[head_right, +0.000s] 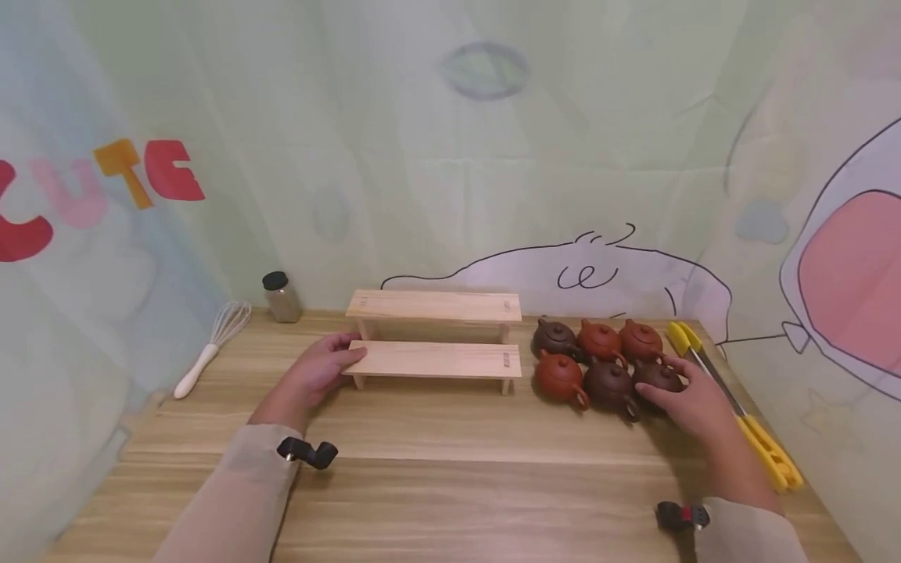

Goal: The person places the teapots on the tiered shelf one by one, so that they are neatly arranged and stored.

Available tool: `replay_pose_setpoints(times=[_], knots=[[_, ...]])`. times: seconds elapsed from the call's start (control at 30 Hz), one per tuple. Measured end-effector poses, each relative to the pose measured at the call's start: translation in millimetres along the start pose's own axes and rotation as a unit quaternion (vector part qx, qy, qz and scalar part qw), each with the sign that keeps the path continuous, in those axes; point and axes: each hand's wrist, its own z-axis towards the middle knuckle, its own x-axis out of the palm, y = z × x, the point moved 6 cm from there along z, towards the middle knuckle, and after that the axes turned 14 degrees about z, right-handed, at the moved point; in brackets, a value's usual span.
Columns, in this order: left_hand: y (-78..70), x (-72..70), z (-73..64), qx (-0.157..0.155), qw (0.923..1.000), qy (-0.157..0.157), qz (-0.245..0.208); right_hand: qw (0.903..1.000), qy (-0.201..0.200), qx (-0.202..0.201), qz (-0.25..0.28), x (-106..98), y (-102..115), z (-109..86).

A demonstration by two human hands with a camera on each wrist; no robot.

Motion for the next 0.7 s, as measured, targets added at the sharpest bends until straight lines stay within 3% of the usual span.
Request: replay_pose_setpoints(times=[0.37, 0.7], knots=[[2.4, 2.0, -3.7, 0.005, 0.9999, 0.008, -0.007, 0.9995, 0.025, 0.016, 0.010, 2.1, 0.0, -5.0], [1.7, -0.1, -0.9, 0.008, 0.9999, 0.006, -0.008, 0.9991, 0.017, 0.022, 0.032, 1.3, 2.5, -3.4]])
